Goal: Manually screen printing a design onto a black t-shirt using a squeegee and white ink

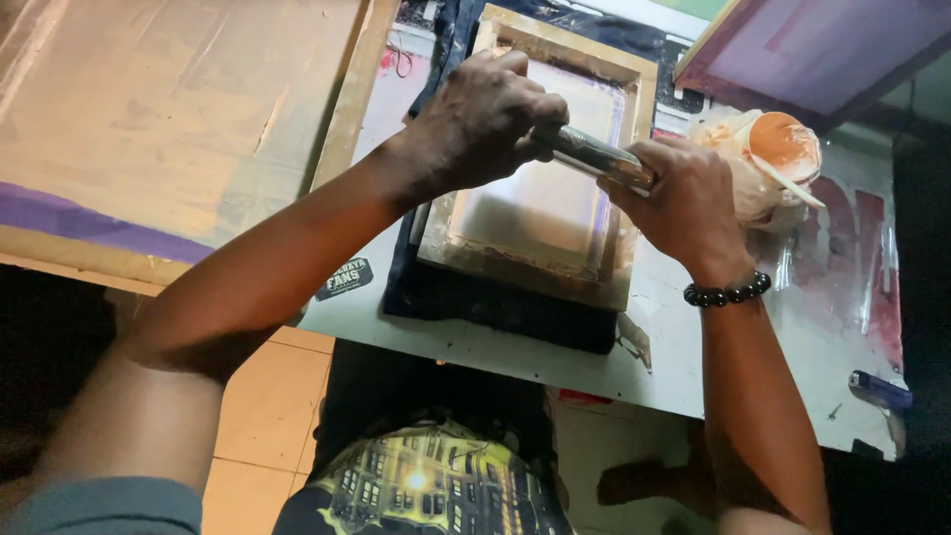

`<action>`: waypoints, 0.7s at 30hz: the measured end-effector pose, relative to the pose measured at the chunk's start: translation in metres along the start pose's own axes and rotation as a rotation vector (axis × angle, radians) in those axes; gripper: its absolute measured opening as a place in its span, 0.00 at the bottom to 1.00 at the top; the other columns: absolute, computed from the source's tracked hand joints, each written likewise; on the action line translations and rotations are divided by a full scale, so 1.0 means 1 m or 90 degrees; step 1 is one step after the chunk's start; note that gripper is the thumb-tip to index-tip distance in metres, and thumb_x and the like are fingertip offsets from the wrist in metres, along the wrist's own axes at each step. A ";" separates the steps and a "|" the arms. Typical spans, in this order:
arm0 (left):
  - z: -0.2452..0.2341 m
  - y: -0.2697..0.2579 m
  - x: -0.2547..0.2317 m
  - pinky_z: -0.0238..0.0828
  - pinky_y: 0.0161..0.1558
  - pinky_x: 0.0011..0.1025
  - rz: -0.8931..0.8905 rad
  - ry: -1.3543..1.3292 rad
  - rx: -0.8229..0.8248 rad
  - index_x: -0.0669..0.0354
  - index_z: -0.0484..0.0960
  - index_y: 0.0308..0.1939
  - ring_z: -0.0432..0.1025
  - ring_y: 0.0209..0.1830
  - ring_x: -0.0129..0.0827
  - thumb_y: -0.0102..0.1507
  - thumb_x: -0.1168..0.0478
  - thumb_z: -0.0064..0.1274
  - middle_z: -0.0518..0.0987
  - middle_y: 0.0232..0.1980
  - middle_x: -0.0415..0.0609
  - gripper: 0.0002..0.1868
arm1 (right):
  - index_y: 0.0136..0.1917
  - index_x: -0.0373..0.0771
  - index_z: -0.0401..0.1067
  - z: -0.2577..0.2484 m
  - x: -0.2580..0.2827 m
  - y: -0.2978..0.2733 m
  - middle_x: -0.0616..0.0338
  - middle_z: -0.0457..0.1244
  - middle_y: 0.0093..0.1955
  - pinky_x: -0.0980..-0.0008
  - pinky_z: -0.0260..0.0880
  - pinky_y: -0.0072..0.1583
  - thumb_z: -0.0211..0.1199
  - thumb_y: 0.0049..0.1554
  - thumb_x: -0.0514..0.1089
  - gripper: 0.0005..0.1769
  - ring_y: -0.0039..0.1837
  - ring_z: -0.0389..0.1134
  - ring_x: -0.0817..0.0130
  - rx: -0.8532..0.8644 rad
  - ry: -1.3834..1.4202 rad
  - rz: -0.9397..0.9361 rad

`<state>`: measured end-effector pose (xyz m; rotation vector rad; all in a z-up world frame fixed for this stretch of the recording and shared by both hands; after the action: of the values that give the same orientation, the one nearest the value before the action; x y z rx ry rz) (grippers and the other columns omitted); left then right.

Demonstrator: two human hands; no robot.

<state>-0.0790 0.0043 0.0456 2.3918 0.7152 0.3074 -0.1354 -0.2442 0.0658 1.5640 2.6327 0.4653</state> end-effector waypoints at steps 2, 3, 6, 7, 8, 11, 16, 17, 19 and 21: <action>0.006 0.003 0.003 0.65 0.31 0.32 0.005 0.025 -0.004 0.44 0.79 0.40 0.68 0.32 0.34 0.68 0.54 0.60 0.77 0.28 0.39 0.05 | 0.40 0.44 0.72 0.013 -0.010 0.007 0.58 0.63 0.36 0.54 0.58 0.38 0.73 0.61 0.51 0.14 0.38 0.62 0.55 -0.008 -0.014 0.000; 0.006 0.006 0.009 0.65 0.30 0.34 0.010 0.062 -0.013 0.45 0.79 0.39 0.69 0.32 0.36 0.68 0.54 0.60 0.81 0.28 0.39 0.06 | 0.42 0.44 0.74 0.018 -0.014 0.017 0.57 0.64 0.40 0.51 0.60 0.38 0.72 0.61 0.52 0.13 0.39 0.65 0.51 -0.025 -0.028 -0.008; 0.043 0.013 0.039 0.68 0.35 0.36 0.021 0.094 -0.036 0.46 0.78 0.32 0.69 0.33 0.36 0.67 0.60 0.54 0.78 0.25 0.39 0.08 | 0.51 0.47 0.81 0.049 -0.043 0.045 0.57 0.68 0.41 0.52 0.61 0.38 0.71 0.55 0.48 0.10 0.40 0.67 0.52 -0.122 -0.046 -0.045; 0.050 0.014 0.046 0.68 0.35 0.36 0.021 0.095 -0.036 0.46 0.78 0.32 0.69 0.33 0.36 0.67 0.60 0.54 0.78 0.25 0.39 0.08 | 0.51 0.47 0.81 0.062 -0.049 0.053 0.57 0.68 0.41 0.52 0.61 0.38 0.71 0.55 0.48 0.10 0.40 0.67 0.52 -0.123 -0.047 -0.045; 0.058 0.015 0.053 0.67 0.37 0.38 0.009 0.086 -0.027 0.45 0.78 0.32 0.70 0.35 0.39 0.58 0.61 0.56 0.77 0.27 0.41 0.03 | 0.52 0.48 0.82 0.074 -0.056 0.060 0.56 0.70 0.43 0.53 0.64 0.40 0.71 0.54 0.47 0.12 0.41 0.69 0.52 -0.143 -0.046 -0.057; 0.076 0.016 0.071 0.64 0.36 0.40 -0.010 0.089 -0.021 0.45 0.77 0.31 0.69 0.35 0.42 0.54 0.62 0.53 0.74 0.27 0.45 0.04 | 0.51 0.50 0.82 0.098 -0.065 0.074 0.57 0.71 0.43 0.55 0.65 0.39 0.67 0.49 0.44 0.15 0.40 0.69 0.52 -0.193 -0.084 -0.071; 0.118 -0.021 0.061 0.71 0.27 0.33 -0.079 0.024 0.097 0.50 0.78 0.32 0.66 0.22 0.32 0.69 0.62 0.55 0.71 0.23 0.42 0.10 | 0.52 0.47 0.77 0.105 -0.044 0.050 0.54 0.70 0.41 0.55 0.65 0.39 0.68 0.52 0.42 0.12 0.39 0.67 0.52 -0.099 -0.125 -0.068; 0.108 -0.022 0.054 0.71 0.29 0.38 -0.070 -0.011 0.102 0.46 0.78 0.29 0.71 0.25 0.37 0.59 0.58 0.58 0.75 0.22 0.41 0.05 | 0.49 0.50 0.77 0.097 -0.042 0.044 0.55 0.68 0.39 0.53 0.68 0.43 0.69 0.50 0.45 0.12 0.41 0.69 0.51 -0.070 -0.091 -0.048; 0.081 -0.013 0.048 0.71 0.32 0.42 -0.057 -0.038 0.103 0.42 0.78 0.26 0.76 0.28 0.42 0.48 0.54 0.61 0.79 0.21 0.41 0.06 | 0.46 0.53 0.78 0.079 -0.040 0.040 0.57 0.67 0.37 0.52 0.71 0.46 0.70 0.47 0.49 0.11 0.43 0.71 0.49 -0.049 -0.059 -0.031; 0.052 0.008 0.047 0.71 0.32 0.41 -0.061 -0.053 0.148 0.40 0.79 0.27 0.77 0.29 0.42 0.47 0.54 0.62 0.79 0.21 0.39 0.08 | 0.47 0.52 0.78 0.061 -0.042 0.042 0.58 0.67 0.38 0.51 0.72 0.45 0.70 0.48 0.49 0.11 0.43 0.71 0.49 -0.006 -0.029 -0.013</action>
<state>-0.0176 -0.0003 0.0121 2.5606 0.8644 0.0868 -0.0679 -0.2479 0.0142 1.5245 2.6055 0.4351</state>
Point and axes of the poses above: each hand's wrist, its own y-axis towards the middle knuckle, its own z-axis out of the palm, x = y × z, the point moved 2 cm from there along y, towards the middle knuckle
